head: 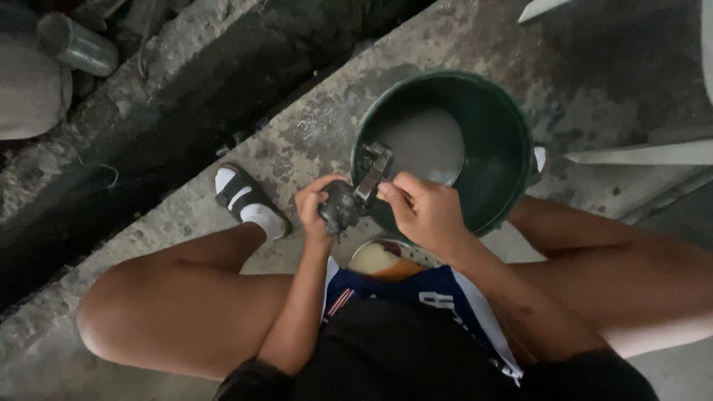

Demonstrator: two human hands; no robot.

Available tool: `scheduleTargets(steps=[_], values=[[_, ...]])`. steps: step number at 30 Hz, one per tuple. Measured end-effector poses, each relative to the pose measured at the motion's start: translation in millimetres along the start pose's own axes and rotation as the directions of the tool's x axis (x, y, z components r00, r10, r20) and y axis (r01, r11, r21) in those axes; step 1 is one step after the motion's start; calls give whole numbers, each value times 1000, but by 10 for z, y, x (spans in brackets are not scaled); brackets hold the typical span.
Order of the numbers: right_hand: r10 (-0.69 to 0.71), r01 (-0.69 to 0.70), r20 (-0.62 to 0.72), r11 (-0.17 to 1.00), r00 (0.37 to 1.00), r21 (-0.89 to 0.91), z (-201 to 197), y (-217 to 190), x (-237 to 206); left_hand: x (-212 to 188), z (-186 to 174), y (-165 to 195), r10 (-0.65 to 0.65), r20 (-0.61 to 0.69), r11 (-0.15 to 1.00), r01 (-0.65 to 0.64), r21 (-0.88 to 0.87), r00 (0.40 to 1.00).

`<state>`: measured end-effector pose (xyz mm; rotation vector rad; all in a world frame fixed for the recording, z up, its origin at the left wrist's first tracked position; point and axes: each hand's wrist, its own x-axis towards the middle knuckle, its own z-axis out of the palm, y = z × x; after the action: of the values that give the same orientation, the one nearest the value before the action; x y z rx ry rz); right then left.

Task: The person sits on a concrete ledge and scrubs a small metal object with a sponge over a green basin of water, repeatedly dipping the object and sponge into the water and rubbing its surfaces throughout the clip.

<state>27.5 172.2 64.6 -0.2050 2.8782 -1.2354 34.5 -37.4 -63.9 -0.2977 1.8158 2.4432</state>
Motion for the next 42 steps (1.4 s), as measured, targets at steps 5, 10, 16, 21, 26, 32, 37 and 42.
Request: scheduleTargets(steps=[5,10,16,21,26,32,37,42], values=[[143,-145,27,975,989,166,-52,17,-8,-38,-22,58,-5,41,998,8,-60,999],[33,-43,84,993,996,114,-47,113,29,-107,-4,190,-57,130,992,71,-108,990],[55,-49,74,996,996,-70,20,-26,-41,-102,31,244,-31,120,996,40,-80,992],[125,-122,147,992,981,-30,17,-101,-33,-86,-4,205,-52,101,997,56,-47,994],[18,-2,110,990,994,-143,15,-60,-18,-72,-35,166,1,120,1000,-1,0,993],[74,-79,-39,988,996,-133,15,-63,-36,-92,-34,144,-52,58,997,48,57,997],[10,8,146,993,989,-120,-23,-129,-7,-94,-25,147,-5,83,999,1,47,997],[168,-147,129,977,977,-155,-36,-157,-27,-85,-15,165,-9,110,1000,7,15,994]])
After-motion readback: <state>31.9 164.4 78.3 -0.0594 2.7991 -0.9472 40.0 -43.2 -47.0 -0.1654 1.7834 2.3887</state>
